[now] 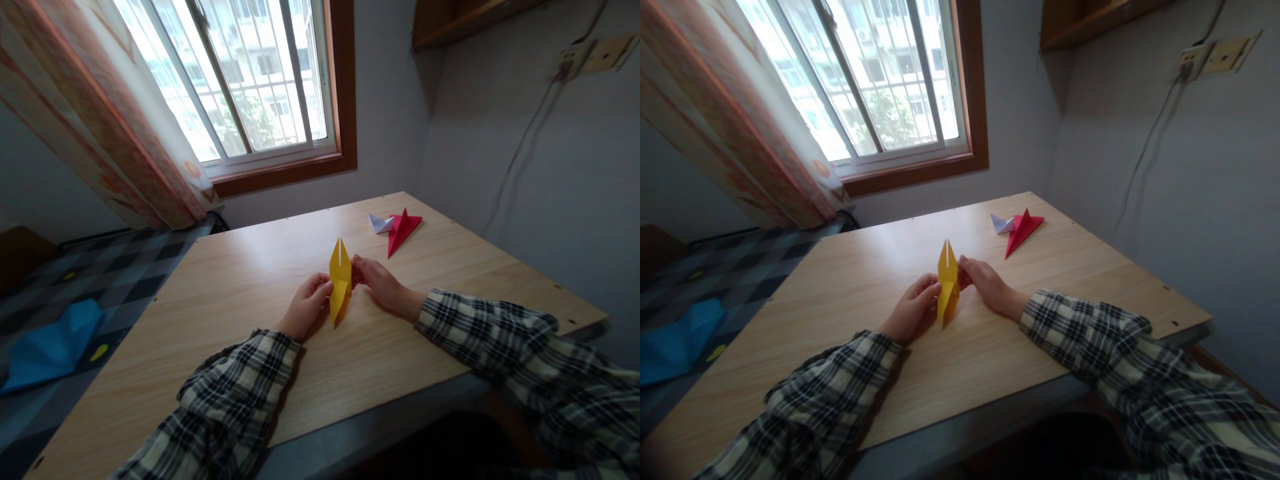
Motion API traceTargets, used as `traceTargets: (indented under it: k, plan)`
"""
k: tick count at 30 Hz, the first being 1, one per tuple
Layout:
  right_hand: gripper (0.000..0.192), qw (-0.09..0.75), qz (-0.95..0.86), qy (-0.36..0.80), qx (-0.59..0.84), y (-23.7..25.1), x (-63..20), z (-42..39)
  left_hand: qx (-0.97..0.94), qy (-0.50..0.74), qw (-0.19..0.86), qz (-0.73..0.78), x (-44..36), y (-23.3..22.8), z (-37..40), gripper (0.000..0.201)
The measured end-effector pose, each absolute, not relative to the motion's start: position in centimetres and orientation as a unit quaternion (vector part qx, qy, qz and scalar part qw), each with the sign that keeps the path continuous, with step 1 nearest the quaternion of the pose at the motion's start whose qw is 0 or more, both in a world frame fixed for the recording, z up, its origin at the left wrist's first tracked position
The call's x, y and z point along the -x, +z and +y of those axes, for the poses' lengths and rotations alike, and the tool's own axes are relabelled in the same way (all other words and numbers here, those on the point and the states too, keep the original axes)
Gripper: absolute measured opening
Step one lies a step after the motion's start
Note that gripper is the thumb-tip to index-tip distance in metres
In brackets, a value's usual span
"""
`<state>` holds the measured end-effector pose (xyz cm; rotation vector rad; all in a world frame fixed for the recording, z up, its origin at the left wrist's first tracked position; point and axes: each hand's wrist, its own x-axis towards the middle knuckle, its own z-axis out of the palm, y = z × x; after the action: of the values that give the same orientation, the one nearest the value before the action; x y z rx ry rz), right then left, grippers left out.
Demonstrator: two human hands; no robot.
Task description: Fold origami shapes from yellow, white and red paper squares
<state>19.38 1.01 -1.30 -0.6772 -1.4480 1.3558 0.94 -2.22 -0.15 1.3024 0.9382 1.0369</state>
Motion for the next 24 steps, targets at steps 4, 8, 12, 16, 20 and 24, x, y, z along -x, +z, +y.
traceTargets:
  k: [4,8,12,16,20,24]
  plan:
    - [0.033,0.463,-0.615,0.588,0.248,-1.1,-19.4,0.9,-0.478,0.462,0.633,0.397,-1.0,0.0,-2.3,0.029]
    - [0.038,0.445,-0.644,0.578,0.231,-1.3,-19.2,0.7,-0.475,0.449,0.647,0.394,-1.0,0.5,-2.4,0.029]
    - [0.048,0.438,-0.659,0.555,0.255,-1.6,-19.2,0.6,-0.509,0.413,0.644,0.395,-1.1,0.8,-2.6,0.023]
    - [0.026,0.444,-0.690,0.514,0.249,-1.3,-19.3,0.4,-0.529,0.399,0.648,0.376,-1.0,0.4,-2.5,0.027]
    - [0.022,0.457,-0.689,0.508,0.241,-0.9,-19.4,0.5,-0.567,0.404,0.621,0.359,-0.7,-0.7,-1.8,0.029]
    - [0.024,0.465,-0.643,0.550,0.259,-1.2,-19.4,0.8,-0.574,0.432,0.591,0.367,-0.7,-1.5,-1.2,0.040]
